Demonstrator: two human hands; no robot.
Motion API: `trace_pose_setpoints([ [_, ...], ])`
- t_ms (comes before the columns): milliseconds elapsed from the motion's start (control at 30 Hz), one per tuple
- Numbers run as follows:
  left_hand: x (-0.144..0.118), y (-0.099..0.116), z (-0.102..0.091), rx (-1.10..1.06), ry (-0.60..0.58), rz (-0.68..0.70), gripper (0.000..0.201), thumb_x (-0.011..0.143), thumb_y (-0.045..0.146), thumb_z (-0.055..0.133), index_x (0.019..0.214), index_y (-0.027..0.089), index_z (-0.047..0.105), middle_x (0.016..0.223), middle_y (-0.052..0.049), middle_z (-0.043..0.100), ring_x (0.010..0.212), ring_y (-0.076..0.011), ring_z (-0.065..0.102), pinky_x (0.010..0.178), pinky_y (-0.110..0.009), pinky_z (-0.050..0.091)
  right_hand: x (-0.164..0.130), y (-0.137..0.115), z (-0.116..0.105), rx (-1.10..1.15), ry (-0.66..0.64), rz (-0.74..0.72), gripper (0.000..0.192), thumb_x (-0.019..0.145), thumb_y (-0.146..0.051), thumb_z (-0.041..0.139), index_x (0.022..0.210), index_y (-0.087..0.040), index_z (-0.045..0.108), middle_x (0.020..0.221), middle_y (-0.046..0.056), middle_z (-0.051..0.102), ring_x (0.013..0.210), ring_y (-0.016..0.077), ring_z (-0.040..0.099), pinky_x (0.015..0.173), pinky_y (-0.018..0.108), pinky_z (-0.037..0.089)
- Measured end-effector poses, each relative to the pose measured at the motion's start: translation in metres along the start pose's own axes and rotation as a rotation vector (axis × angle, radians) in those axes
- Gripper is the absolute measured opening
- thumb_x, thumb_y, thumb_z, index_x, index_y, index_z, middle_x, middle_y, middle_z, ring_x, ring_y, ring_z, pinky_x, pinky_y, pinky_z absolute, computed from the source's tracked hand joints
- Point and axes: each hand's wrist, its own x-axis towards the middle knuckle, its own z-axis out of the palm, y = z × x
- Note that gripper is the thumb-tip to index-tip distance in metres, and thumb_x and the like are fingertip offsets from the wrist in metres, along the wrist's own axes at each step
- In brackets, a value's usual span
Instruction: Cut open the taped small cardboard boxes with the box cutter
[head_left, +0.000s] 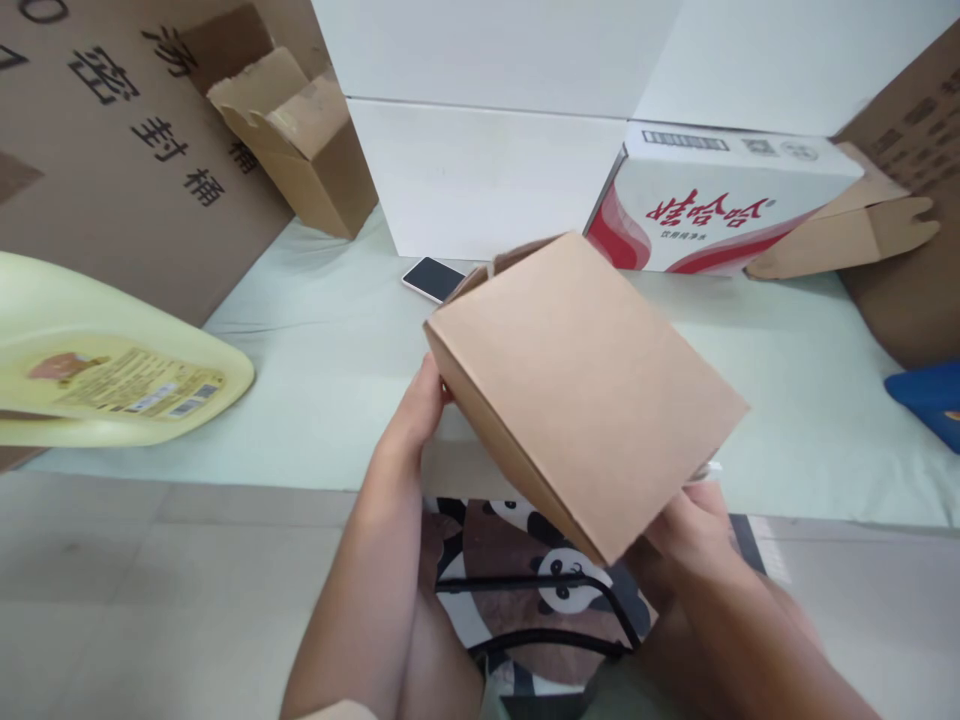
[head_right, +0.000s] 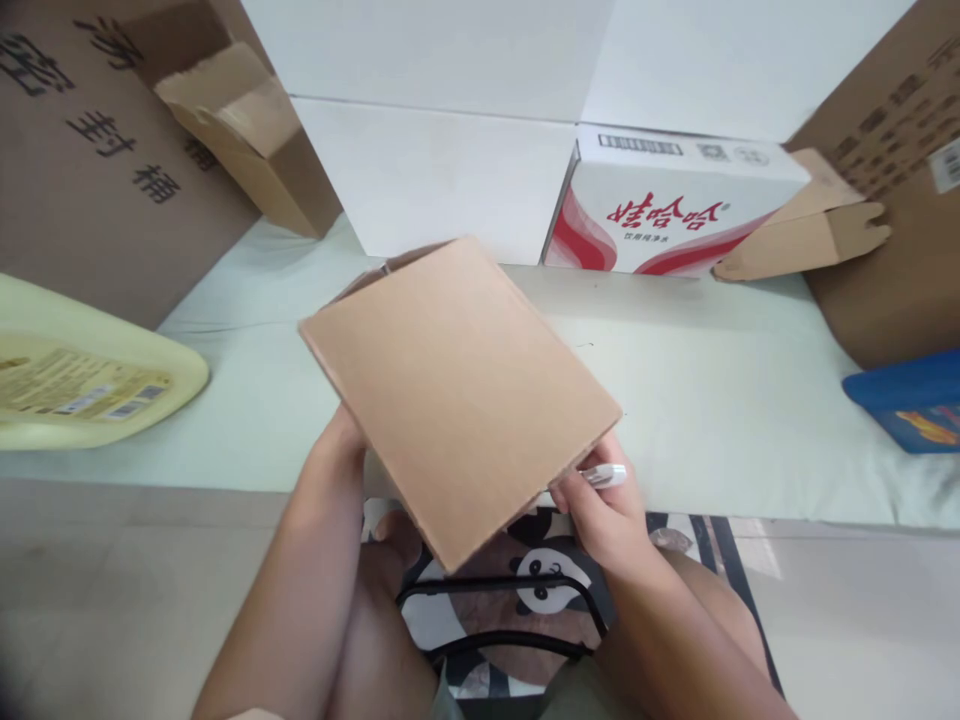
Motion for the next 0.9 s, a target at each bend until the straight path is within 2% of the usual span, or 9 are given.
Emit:
trace_pose_setpoints([
  [133, -0.006, 0.006, 0.004, 0.015, -0.021, -0.060, 0.041, 0.093, 0.059, 0.055, 0.100, 0.023, 0.072, 0.107, -0.008, 0.077, 0.116, -0.0325, 0.065, 0.098, -0.048, 0.058, 0.003, -0.005, -0.005, 0.014, 0.062, 0.003, 0.032, 0.087, -0.059, 0.071, 0.082, -0.028, 0.064, 0.064, 0.001, 0.061, 0.058, 0.0197, 0.057, 0.056, 0.034, 0.049],
  [267, -0.008, 0.014, 0.003, 0.174, -0.096, -0.128, 0.046, 0.092, 0.064, 0.052, 0.093, 0.023, 0.073, 0.102, -0.010, 0.078, 0.121, -0.0364, 0.065, 0.099, -0.048, 0.056, 0.009, -0.010, -0.007, 0.065, 0.025, 0.029, 0.033, 0.087, -0.055, 0.072, 0.079, -0.025, 0.064, 0.060, -0.001, 0.054, 0.055, 0.0163, 0.048, 0.054, 0.031, 0.043],
  [367, -0.009, 0.021, 0.002, 0.346, -0.255, -0.188, 0.042, 0.093, 0.059, 0.050, 0.080, 0.024, 0.069, 0.082, -0.007, 0.074, 0.095, -0.0306, 0.069, 0.075, -0.038, 0.058, 0.013, -0.013, -0.006, 0.137, 0.004, 0.056, 0.036, 0.086, -0.059, 0.072, 0.084, -0.024, 0.067, 0.059, -0.004, 0.051, 0.050, 0.0137, 0.043, 0.049, 0.028, 0.037],
  [433, -0.009, 0.024, 0.002, 0.436, -0.443, -0.279, 0.042, 0.091, 0.055, 0.049, 0.069, 0.023, 0.063, 0.068, -0.005, 0.067, 0.070, -0.0235, 0.065, 0.057, -0.032, 0.049, 0.016, -0.014, -0.005, 0.158, 0.025, 0.075, 0.039, 0.087, -0.064, 0.070, 0.092, -0.025, 0.069, 0.065, -0.002, 0.058, 0.053, 0.0158, 0.050, 0.051, 0.029, 0.041],
  [500, -0.009, 0.024, 0.002, 0.501, -0.606, -0.380, 0.043, 0.091, 0.053, 0.048, 0.062, 0.022, 0.059, 0.061, -0.003, 0.062, 0.052, -0.0182, 0.056, 0.049, -0.030, 0.040, 0.019, -0.015, -0.006, 0.162, 0.043, 0.100, 0.042, 0.090, -0.065, 0.066, 0.102, -0.026, 0.072, 0.079, 0.002, 0.069, 0.063, 0.0198, 0.061, 0.059, 0.032, 0.051],
  [567, -0.009, 0.021, 0.002, 0.559, -0.684, -0.434, 0.048, 0.093, 0.053, 0.045, 0.059, 0.022, 0.058, 0.060, -0.004, 0.063, 0.047, -0.0159, 0.053, 0.050, -0.030, 0.040, 0.022, -0.017, -0.008, 0.135, 0.036, 0.136, 0.042, 0.093, -0.064, 0.064, 0.109, -0.026, 0.073, 0.094, 0.004, 0.076, 0.075, 0.0222, 0.068, 0.069, 0.034, 0.056],
  [667, -0.009, 0.012, 0.001, 0.610, -0.636, -0.385, 0.042, 0.092, 0.050, 0.048, 0.067, 0.021, 0.063, 0.076, -0.006, 0.071, 0.056, -0.0169, 0.058, 0.053, -0.030, 0.046, 0.025, -0.022, -0.012, 0.030, -0.033, 0.187, 0.044, 0.093, -0.062, 0.065, 0.114, -0.024, 0.074, 0.096, 0.005, 0.078, 0.075, 0.0213, 0.068, 0.066, 0.032, 0.056],
  [767, -0.010, 0.005, 0.000, 0.526, -0.510, -0.301, 0.025, 0.089, 0.039, 0.057, 0.101, 0.021, 0.070, 0.090, -0.005, 0.074, 0.069, -0.0181, 0.063, 0.053, -0.026, 0.049, 0.027, -0.027, -0.011, -0.058, -0.077, 0.168, 0.048, 0.092, -0.061, 0.065, 0.118, -0.022, 0.073, 0.097, 0.006, 0.078, 0.075, 0.0209, 0.067, 0.062, 0.031, 0.054],
  [900, -0.006, -0.003, 0.003, 0.352, -0.312, -0.271, 0.039, 0.092, 0.039, 0.057, 0.128, 0.024, 0.063, 0.094, -0.006, 0.071, 0.072, -0.0194, 0.066, 0.056, -0.028, 0.054, 0.030, -0.033, -0.010, -0.159, -0.029, 0.185, 0.043, 0.086, -0.053, 0.071, 0.114, -0.021, 0.071, 0.097, 0.007, 0.077, 0.080, 0.0223, 0.068, 0.065, 0.032, 0.054],
])
